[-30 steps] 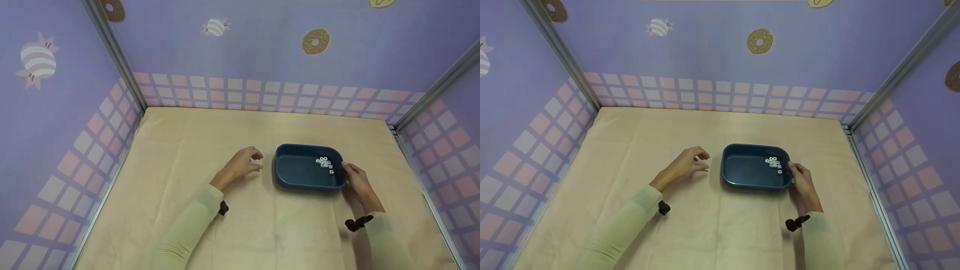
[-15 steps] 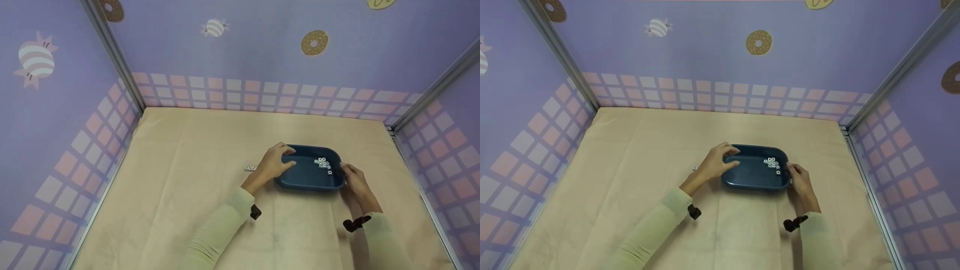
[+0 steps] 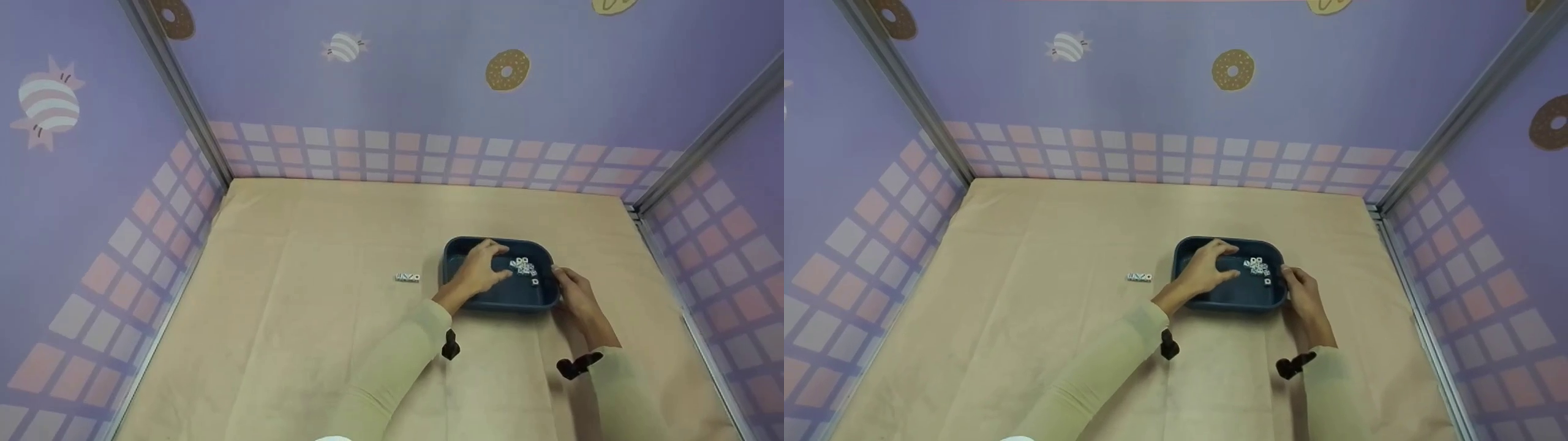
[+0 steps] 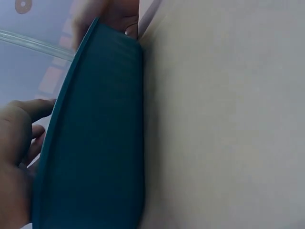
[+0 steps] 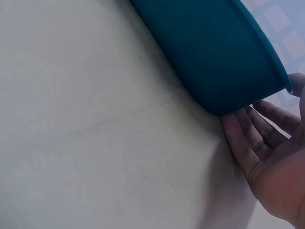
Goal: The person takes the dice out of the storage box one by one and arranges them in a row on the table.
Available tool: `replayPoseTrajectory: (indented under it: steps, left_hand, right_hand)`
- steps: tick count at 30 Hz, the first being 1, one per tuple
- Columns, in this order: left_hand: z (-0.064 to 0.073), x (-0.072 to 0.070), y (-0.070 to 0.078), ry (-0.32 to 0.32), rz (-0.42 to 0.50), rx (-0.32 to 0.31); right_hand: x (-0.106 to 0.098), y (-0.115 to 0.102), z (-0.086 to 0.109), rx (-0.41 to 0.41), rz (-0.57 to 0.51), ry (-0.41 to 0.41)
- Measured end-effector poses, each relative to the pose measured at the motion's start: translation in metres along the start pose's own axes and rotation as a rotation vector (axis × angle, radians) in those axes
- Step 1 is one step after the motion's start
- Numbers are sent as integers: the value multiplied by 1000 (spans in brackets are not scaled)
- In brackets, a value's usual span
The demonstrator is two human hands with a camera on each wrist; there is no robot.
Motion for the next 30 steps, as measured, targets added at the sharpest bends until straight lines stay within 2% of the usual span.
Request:
replayPoseTrajectory:
  steps: [5,10,15,22,26,30]
  left_hand:
    - [-8,17,0,-98,-35,-2]
    - [-18,26,0,-123,-44,-7]
    - [-24,33,-2,-157,-70,-29]
    - [-25,41,-1,-247,-144,37]
    - [-25,43,-1,-257,-185,60]
    - [-24,43,-3,-248,-212,55]
  right_hand:
    - [-1,5,1,14,-25,5]
    - [-2,1,1,-11,18,20]
    - [-2,0,0,-1,5,13]
    - [-2,-2,2,31,-14,-3]
    - [3,-11,9,36,6,-12]
    - [10,-21,16,43,21,-15]
Point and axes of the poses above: each hand's wrist, its own z-axis away from the middle knuckle, its own x-axis out of the palm, y = z × x, the point moved 4 cm from there along -z, towards the middle knuckle, and after that the axes turned 12 degrees about -z, right-handed, at the moved point
